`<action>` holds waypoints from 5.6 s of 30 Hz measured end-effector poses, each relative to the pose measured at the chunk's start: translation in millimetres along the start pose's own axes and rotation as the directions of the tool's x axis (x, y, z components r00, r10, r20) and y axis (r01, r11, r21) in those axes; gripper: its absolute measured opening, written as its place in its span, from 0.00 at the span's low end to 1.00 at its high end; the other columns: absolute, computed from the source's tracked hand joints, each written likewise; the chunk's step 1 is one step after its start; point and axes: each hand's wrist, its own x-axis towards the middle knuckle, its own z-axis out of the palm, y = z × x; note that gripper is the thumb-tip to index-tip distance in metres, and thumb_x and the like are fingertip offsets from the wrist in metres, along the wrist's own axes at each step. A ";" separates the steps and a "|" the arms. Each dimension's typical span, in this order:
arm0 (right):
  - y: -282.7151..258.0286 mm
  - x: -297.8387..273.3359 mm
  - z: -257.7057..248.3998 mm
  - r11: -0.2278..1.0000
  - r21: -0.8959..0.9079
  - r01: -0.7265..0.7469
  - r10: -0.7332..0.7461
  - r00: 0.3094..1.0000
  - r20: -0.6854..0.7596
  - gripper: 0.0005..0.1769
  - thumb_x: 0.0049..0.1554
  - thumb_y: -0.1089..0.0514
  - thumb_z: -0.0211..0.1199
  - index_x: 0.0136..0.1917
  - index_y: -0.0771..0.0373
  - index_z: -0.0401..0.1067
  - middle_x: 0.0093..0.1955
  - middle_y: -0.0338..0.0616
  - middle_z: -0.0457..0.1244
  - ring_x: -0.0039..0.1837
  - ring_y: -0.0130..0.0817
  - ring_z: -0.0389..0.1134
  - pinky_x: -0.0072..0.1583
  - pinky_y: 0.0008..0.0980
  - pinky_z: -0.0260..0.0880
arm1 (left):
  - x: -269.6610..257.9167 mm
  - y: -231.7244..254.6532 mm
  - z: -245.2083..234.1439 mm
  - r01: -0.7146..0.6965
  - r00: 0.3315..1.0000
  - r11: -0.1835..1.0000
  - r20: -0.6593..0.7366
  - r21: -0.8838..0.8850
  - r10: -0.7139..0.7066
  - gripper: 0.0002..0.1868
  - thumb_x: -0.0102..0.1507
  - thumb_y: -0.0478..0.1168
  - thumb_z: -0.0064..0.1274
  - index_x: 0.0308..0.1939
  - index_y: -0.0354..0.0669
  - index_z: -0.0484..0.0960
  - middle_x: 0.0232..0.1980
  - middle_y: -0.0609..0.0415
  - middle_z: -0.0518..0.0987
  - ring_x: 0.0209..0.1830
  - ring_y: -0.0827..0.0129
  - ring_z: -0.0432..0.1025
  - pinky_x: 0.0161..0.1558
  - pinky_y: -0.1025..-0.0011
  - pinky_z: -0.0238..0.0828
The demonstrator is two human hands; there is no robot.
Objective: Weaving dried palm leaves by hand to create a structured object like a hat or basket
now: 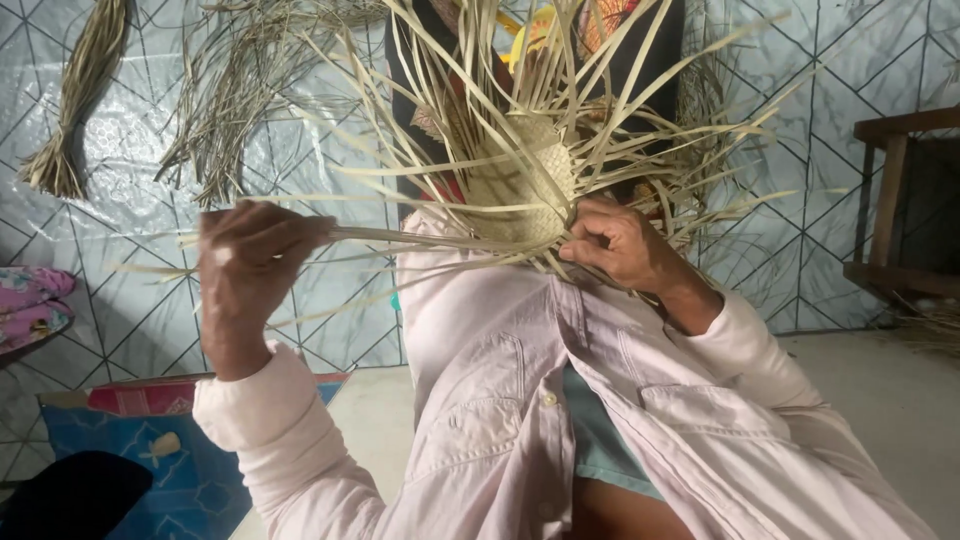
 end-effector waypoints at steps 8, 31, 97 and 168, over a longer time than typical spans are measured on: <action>-25.6 -7.2 -3.2 0.997 -0.079 -0.013 0.014 1.000 0.008 0.12 0.55 0.59 0.69 0.35 0.65 0.70 0.37 0.37 0.54 0.41 0.29 0.53 0.44 0.28 0.54 | -46.5 5.7 1.7 0.415 0.905 0.896 -0.172 0.161 -0.388 0.18 0.62 0.35 0.65 0.57 0.44 0.86 0.58 0.51 0.82 0.56 0.55 0.72 0.58 0.57 0.62; -46.0 36.0 -23.6 0.972 0.199 -0.126 0.185 0.929 -0.321 0.18 0.60 0.56 0.70 0.31 0.61 0.69 0.30 0.31 0.49 0.37 0.19 0.47 0.41 0.24 0.50 | -4.8 145.3 88.2 0.049 0.991 0.598 0.111 -0.800 0.068 0.16 0.67 0.51 0.51 0.43 0.45 0.87 0.37 0.47 0.86 0.39 0.48 0.81 0.44 0.54 0.76; -24.3 51.3 -13.0 0.821 -0.552 0.146 -0.306 0.929 -0.208 0.19 0.61 0.51 0.66 0.63 0.57 0.73 0.46 0.36 0.61 0.47 0.36 0.66 0.57 0.41 0.66 | 87.2 69.6 181.3 0.138 0.985 0.790 -0.004 -0.598 -0.174 0.07 0.63 0.44 0.63 0.43 0.51 0.88 0.26 0.59 0.75 0.29 0.64 0.74 0.49 0.65 0.66; -10.0 45.2 45.8 0.534 -0.824 0.189 -0.519 0.843 -0.143 0.02 0.58 0.58 0.61 0.44 0.57 0.72 0.48 0.40 0.58 0.51 0.41 0.62 0.63 0.51 0.62 | 77.4 54.9 172.1 0.252 0.961 0.595 0.122 -0.764 -0.250 0.13 0.65 0.44 0.61 0.41 0.36 0.86 0.32 0.45 0.72 0.37 0.60 0.70 0.45 0.60 0.67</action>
